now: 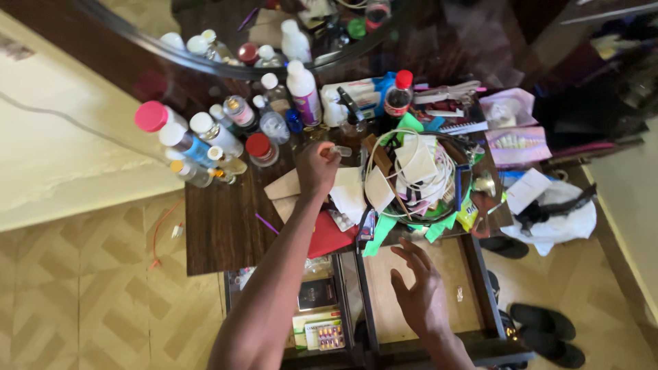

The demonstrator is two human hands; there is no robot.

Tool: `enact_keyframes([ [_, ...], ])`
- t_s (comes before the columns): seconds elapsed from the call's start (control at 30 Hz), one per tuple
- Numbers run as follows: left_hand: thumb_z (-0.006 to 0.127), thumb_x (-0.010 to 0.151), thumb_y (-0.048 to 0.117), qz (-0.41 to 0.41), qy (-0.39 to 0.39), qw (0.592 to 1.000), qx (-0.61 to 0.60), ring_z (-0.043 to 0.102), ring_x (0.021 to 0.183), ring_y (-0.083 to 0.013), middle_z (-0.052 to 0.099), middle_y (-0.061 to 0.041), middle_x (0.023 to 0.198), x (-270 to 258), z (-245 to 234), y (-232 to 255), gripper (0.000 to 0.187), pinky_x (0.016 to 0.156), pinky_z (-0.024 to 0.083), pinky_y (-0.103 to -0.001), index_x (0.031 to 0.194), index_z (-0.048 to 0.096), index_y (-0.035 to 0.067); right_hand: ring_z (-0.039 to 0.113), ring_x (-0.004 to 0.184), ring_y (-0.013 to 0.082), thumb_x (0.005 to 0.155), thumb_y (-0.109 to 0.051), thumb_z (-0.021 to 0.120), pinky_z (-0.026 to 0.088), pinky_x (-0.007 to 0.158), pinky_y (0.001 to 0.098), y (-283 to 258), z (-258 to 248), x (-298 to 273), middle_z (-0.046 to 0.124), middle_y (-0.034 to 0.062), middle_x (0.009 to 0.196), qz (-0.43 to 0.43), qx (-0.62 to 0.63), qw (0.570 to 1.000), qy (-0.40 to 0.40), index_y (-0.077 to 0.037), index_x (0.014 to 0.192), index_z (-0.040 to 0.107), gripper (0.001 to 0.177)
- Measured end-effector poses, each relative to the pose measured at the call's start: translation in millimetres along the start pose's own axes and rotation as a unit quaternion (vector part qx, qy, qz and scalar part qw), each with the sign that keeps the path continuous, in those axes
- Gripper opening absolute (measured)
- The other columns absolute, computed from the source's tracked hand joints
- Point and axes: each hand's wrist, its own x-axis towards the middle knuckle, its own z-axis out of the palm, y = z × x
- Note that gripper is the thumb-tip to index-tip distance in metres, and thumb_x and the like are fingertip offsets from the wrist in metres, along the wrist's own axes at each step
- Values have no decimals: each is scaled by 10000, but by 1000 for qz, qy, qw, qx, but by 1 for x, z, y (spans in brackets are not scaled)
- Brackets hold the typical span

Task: The person organizes a cluttered dresser drawer by picking up various items from the surface and placing them inside. They handle a small box, a medicine box, a plastic bag, a small bottle, a notebook, and a wallet, arranging them neatly within the drawer.

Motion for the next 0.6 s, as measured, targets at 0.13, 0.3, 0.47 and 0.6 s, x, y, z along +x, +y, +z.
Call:
enact_keyframes([
  [0.13,784,874,97,-53,10,988,-143,696,778,-96,745,-47,911,-46,-62,11,236,689,571,-244,1102,741,56,641,1243,351,774,5,730,580,938,426,-6,12,17,653,145,1363,-41,7,999,-33,-72,1227,688,462],
  [0.3,769,867,45,-134,27,982,-127,673,765,-105,724,-60,919,-134,-141,6,263,679,557,-249,1129,745,47,597,1290,368,792,-26,742,502,1043,465,-20,34,21,640,153,1370,-106,-3,989,-99,-55,1244,670,459],
  [0.47,785,803,75,-180,51,982,40,715,795,-187,728,-80,921,-227,-184,-34,280,706,595,-314,1081,747,76,587,1296,357,794,-50,731,494,1051,443,-32,69,12,618,144,1409,-110,-18,980,-163,-75,1241,679,451],
  [0.6,784,787,152,-208,37,958,192,718,826,-308,730,-127,915,-279,-194,-95,229,735,585,-422,995,736,70,578,1304,357,813,-74,732,479,1058,444,-32,101,-9,618,147,1407,-123,-26,974,-189,-78,1249,682,438],
])
